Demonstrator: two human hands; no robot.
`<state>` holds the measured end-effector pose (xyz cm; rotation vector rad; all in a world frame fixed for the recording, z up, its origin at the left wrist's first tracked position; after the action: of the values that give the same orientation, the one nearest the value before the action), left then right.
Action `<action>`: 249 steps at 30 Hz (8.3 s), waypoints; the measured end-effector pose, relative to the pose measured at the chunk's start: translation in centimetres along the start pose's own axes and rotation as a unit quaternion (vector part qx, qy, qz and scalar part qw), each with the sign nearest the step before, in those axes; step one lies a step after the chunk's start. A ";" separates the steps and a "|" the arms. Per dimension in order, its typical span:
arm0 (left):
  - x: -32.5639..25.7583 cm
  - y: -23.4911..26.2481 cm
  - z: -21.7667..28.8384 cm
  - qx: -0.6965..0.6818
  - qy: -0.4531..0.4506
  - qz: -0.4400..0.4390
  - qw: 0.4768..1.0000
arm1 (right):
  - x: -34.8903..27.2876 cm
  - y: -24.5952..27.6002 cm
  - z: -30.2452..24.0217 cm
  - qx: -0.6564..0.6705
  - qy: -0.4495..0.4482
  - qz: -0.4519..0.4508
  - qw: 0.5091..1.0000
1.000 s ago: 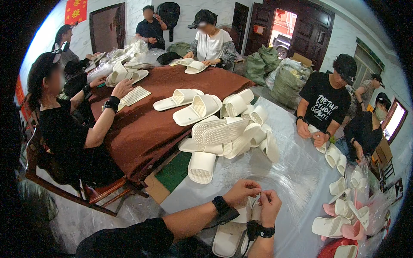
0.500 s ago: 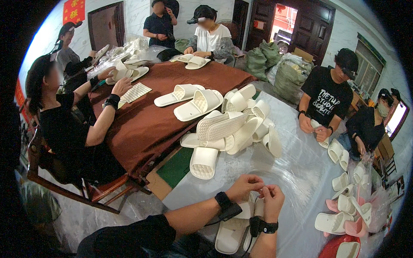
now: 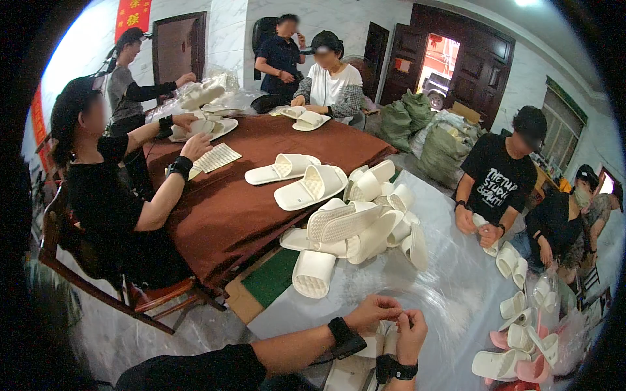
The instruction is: Manually assemble and check slippers at a production table.
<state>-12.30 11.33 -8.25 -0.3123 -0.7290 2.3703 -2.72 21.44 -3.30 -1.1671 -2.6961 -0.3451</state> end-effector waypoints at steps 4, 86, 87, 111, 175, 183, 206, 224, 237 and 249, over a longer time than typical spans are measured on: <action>0.4 0.0 -0.4 -0.030 -0.002 -0.003 1.000 | 0.2 -0.1 0.4 0.003 0.012 -0.002 1.000; 0.2 0.4 0.4 -0.017 0.040 0.068 0.997 | -0.1 -0.3 -0.3 -0.021 0.039 0.006 0.999; 0.1 0.2 0.5 -0.014 0.040 0.071 0.997 | -0.2 -0.2 -0.2 -0.022 0.036 0.008 0.999; -0.1 0.0 0.9 -0.007 0.061 0.036 0.997 | 0.3 0.1 0.2 0.003 0.047 0.054 0.997; -0.8 0.3 3.9 0.044 -0.145 0.089 0.984 | -13.2 2.8 -4.8 -0.386 0.245 -0.085 0.885; -1.6 -0.6 4.4 0.022 -0.183 0.075 0.980 | -11.7 2.6 -2.2 -0.384 0.219 -0.118 0.889; -2.2 -0.6 4.1 0.091 -0.166 0.093 0.978 | -10.9 10.3 -9.5 -0.420 0.257 -0.004 0.870; -0.4 -0.4 3.6 0.046 -0.114 0.106 0.987 | 16.5 47.2 -8.1 -0.635 0.189 0.330 0.673; -0.2 0.9 1.4 0.093 -0.095 0.072 0.988 | 32.3 13.5 -1.4 -0.480 0.329 0.145 0.800; 0.2 0.5 0.4 0.087 -0.074 0.050 0.992 | 19.1 34.1 -1.8 -0.596 0.193 0.177 0.759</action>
<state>-12.87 11.00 -8.18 -0.1013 -0.5799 2.5534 9.60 56.78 8.04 -1.5146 -1.6396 -2.1227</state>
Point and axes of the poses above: each hand's wrist, its own x-axis towards the middle knuckle, its own y-axis out of the back of the hand, z = x × y, the point moved 2 cm from there along x, towards the middle knuckle, and after that the axes turned 15 degrees about z, right-handed, at the moved point
